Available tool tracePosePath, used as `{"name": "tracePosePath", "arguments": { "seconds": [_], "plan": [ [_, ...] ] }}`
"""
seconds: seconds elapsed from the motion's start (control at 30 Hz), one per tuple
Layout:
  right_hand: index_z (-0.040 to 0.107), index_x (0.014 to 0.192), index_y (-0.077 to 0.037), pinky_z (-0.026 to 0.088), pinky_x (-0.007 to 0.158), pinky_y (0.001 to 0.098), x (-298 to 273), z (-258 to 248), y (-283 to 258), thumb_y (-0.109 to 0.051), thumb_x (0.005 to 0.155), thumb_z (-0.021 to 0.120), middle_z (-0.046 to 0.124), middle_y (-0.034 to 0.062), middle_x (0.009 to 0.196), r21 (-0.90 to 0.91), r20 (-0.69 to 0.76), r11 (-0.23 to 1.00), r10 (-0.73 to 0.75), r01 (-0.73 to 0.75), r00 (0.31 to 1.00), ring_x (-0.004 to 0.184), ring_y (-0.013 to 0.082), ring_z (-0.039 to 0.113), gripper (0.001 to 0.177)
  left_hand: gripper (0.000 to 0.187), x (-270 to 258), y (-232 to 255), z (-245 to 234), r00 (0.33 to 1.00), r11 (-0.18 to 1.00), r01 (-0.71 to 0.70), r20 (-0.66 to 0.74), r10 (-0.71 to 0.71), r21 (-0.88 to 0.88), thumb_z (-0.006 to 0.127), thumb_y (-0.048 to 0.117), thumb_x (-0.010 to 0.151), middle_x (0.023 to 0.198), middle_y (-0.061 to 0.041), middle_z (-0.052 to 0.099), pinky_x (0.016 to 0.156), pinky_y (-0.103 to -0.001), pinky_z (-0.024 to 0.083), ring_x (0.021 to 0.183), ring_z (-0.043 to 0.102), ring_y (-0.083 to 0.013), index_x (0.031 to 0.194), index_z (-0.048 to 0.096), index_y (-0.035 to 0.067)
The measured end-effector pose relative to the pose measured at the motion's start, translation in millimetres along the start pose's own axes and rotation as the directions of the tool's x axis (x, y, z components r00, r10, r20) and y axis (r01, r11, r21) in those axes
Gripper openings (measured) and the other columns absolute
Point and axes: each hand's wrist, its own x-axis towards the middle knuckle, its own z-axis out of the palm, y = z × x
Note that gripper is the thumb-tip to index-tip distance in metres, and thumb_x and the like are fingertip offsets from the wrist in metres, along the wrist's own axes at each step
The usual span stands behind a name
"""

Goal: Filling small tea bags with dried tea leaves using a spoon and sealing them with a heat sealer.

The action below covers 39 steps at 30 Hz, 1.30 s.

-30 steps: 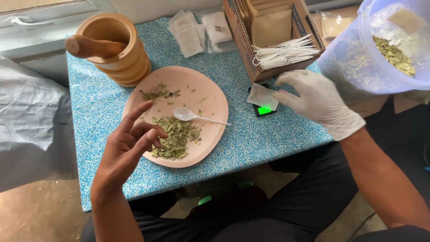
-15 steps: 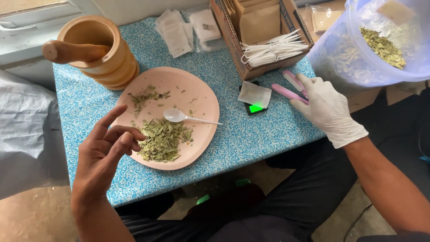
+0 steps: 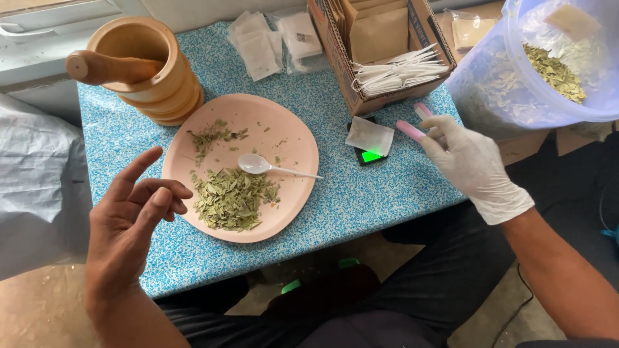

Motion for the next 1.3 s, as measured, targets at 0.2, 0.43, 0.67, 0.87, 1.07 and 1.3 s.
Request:
{"name": "tracePosePath", "arguments": {
  "seconds": [0.2,0.43,0.67,0.87,1.07,1.3],
  "plan": [
    [0.063,0.131,-0.021,0.06,0.091,0.0458,5.5,6.7,-25.2,-0.04,0.11,0.066,0.087,0.0017,0.117,0.142,0.22,0.964,0.192,-0.226,0.956,0.107,0.0245,0.083,0.029,0.067,0.3,-2.4,-2.1,1.0,1.0,-0.025,-0.007,0.025,0.002,0.062,0.018,0.109,0.105,-0.022,0.075,0.08,-0.032,0.051,0.087,0.066,-0.0234,0.171,0.048,-0.005],
    [0.066,0.123,-0.018,0.053,0.102,0.0415,19.8,14.4,-47.2,-0.04,0.105,0.072,0.083,-0.0007,0.123,0.27,0.228,0.901,0.283,-0.34,0.931,0.13,0.0185,0.071,0.029,0.068,0.6,0.0,-1.5,1.0,1.0,0.009,0.003,-0.009,0.017,0.062,0.02,0.108,0.106,-0.02,0.076,0.079,-0.032,0.052,0.086,0.067,-0.0225,0.171,0.049,-0.004],
    [0.062,0.118,-0.015,0.052,0.079,0.036,34.9,11.5,-62.6,-0.022,0.104,0.074,0.075,0.0041,0.108,0.352,0.267,0.842,0.328,-0.408,0.906,0.088,0.0172,0.07,0.02,0.066,0.0,1.9,-2.1,1.0,0.999,0.013,-0.003,-0.013,0.038,0.062,0.019,0.108,0.104,-0.02,0.077,0.08,-0.031,0.053,0.085,0.067,-0.0219,0.169,0.051,-0.003],
    [0.067,0.122,-0.019,0.054,0.083,0.0565,44.9,26.2,-23.7,-0.049,0.113,0.061,0.082,0.004,0.094,0.037,0.129,0.97,0.232,-0.239,0.964,0.086,0.0392,0.077,0.032,0.066,-1.7,-0.4,-5.1,1.0,0.999,0.007,-0.007,-0.007,0.046,0.062,0.021,0.108,0.104,-0.019,0.078,0.078,-0.032,0.053,0.085,0.067,-0.0207,0.168,0.053,-0.003],
    [0.067,0.116,-0.017,0.055,0.07,0.0504,26.6,8.5,-15.9,-0.044,0.118,0.066,0.073,0.0025,0.071,0.007,0.051,0.979,0.205,-0.206,0.977,0.063,0.0301,0.072,0.028,0.067,-1.5,-3.8,-9.0,1.0,0.999,0.023,-0.012,-0.022,0.05,0.063,0.021,0.106,0.104,-0.019,0.079,0.078,-0.032,0.054,0.084,0.068,-0.0216,0.168,0.053,-0.001],
    [0.07,0.108,-0.017,0.055,0.097,0.0376,18.9,5.8,-33.3,-0.032,0.104,0.068,0.062,0.0025,0.171,0.236,0.256,0.911,0.278,-0.339,0.926,0.064,0.0144,0.076,0.015,0.066,-0.7,-2.7,-9.3,1.0,0.998,-0.002,-0.015,0.003,0.059,0.062,0.019,0.107,0.104,-0.02,0.078,0.078,-0.033,0.052,0.085,0.067,-0.022,0.169,0.053,-0.002]
  ]
}}
